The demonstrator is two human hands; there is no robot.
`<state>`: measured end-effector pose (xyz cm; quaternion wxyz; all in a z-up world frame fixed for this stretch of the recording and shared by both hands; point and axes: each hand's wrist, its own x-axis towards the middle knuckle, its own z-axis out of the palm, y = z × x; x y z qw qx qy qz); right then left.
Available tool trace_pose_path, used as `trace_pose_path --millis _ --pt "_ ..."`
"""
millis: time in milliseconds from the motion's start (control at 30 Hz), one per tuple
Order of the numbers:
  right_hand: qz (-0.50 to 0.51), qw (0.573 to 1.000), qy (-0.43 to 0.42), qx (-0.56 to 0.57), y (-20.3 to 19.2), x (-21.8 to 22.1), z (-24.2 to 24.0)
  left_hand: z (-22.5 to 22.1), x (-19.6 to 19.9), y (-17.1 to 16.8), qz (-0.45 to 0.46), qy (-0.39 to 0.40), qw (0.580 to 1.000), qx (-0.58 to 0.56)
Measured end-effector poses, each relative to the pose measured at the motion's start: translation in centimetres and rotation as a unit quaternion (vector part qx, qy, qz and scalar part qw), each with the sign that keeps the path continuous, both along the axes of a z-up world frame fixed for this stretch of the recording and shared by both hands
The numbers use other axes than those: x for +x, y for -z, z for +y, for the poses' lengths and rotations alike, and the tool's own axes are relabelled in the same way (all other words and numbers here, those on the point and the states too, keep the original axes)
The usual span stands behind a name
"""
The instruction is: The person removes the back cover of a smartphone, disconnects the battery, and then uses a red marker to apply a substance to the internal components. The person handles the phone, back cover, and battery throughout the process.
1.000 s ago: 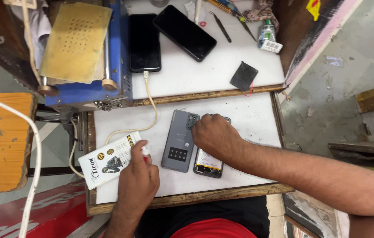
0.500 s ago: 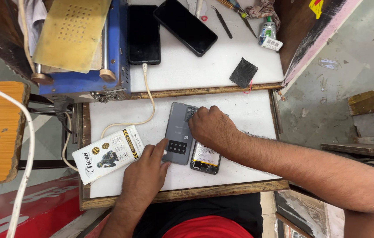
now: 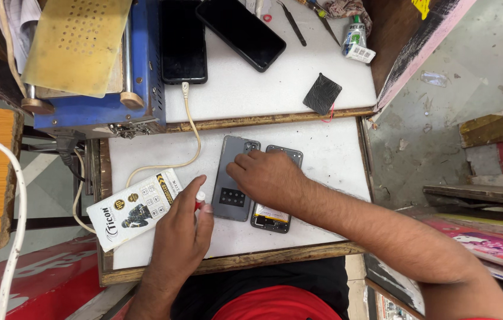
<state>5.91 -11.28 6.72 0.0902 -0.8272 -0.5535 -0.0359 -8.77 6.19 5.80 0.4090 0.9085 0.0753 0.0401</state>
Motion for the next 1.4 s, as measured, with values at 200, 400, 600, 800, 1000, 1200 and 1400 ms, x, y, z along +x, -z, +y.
trace_pose_path --millis 200,400,600,800,1000,1200,1400 --pt "0.101 0.97 0.129 0.177 -0.9 -0.2 -4.5 -1.2 -0.3 0.9 -0.215 0.065 0.966 -0.126" --pt "0.239 0.871 0.366 0.224 1.0 -2.3 -9.2 -3.8 3.9 1.9 -0.28 0.072 0.952 -0.098" --pt "0.174 0.897 0.312 0.258 3.7 -3.5 -10.3 -6.8 7.7 2.1 -0.277 0.124 0.948 -0.093" --pt "0.194 0.89 0.323 0.256 4.4 -3.3 -10.5 -8.1 9.0 4.1 -0.248 0.129 0.959 -0.047" --pt "0.198 0.892 0.324 0.245 4.7 -3.3 -10.7 -8.4 9.3 4.5 -0.259 0.121 0.957 -0.041" --pt "0.207 0.892 0.318 0.248 4.7 -3.2 -11.0 -7.8 9.8 0.3 -0.286 0.263 0.921 -0.016" --pt "0.231 0.867 0.323 0.3 4.0 -3.3 -10.8 -8.0 10.3 -1.1 -0.159 0.198 0.952 0.17"
